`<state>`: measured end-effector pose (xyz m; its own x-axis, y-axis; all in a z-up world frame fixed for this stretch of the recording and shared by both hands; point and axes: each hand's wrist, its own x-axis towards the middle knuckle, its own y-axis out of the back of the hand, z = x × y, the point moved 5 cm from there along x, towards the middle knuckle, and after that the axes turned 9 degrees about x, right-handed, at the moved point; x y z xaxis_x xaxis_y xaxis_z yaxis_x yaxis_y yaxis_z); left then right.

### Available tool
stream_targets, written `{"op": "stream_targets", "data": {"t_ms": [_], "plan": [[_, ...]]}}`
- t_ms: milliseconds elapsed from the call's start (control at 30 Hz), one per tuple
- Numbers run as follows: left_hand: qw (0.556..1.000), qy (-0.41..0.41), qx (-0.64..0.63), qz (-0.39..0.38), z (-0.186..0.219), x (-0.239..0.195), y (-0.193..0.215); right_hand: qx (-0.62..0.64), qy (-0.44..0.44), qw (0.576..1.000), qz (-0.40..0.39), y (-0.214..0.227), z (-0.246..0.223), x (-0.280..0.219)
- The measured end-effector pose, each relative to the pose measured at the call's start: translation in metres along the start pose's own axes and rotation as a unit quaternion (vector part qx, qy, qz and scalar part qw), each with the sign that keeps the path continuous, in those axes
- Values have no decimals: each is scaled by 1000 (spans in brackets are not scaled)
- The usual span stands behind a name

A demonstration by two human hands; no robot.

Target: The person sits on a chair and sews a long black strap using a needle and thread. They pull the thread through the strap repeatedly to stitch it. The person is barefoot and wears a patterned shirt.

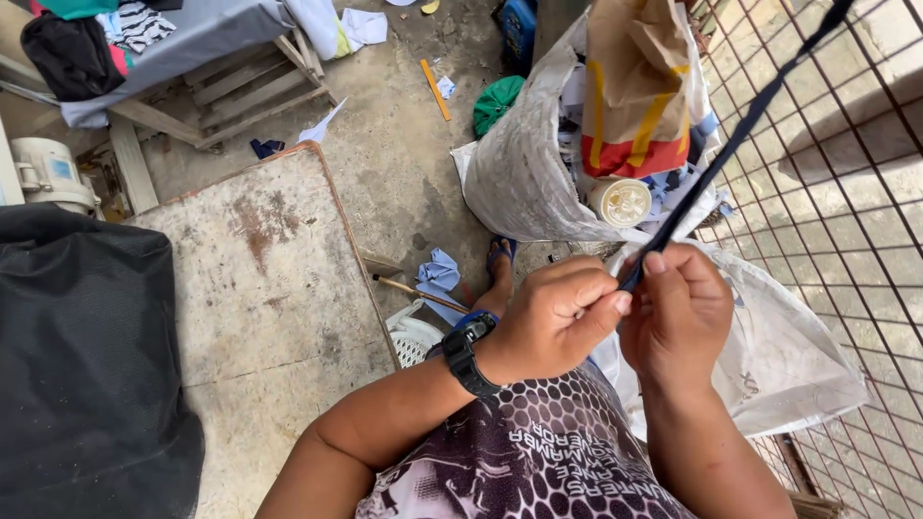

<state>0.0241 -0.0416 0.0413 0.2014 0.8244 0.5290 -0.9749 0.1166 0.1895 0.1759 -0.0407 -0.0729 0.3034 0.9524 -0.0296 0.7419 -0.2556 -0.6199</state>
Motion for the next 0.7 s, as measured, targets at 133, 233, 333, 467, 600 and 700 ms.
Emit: {"op": "stream_targets", "data": {"t_ms": [133,233,333,467,600,700], "plan": [[999,31,-32,-32,-8,3,2,38,14,999,8,-9,-1,4],[995,66,-54,-47,-16,4,3,23,21,1000,-3,-19,-2,1],[995,73,-50,-53,-22,11,2,5,25,1000,-5,-30,-10,-1],[996,59,-27,-63,-17,20,0,-12,31,999,-5,-43,-21,-5],[997,40,-11,-70,-7,14,-1,1,39,999,8,-43,-20,-9],[997,52,-12,-54,-6,1,1,-21,36,999,4,-47,-19,-19]]}}
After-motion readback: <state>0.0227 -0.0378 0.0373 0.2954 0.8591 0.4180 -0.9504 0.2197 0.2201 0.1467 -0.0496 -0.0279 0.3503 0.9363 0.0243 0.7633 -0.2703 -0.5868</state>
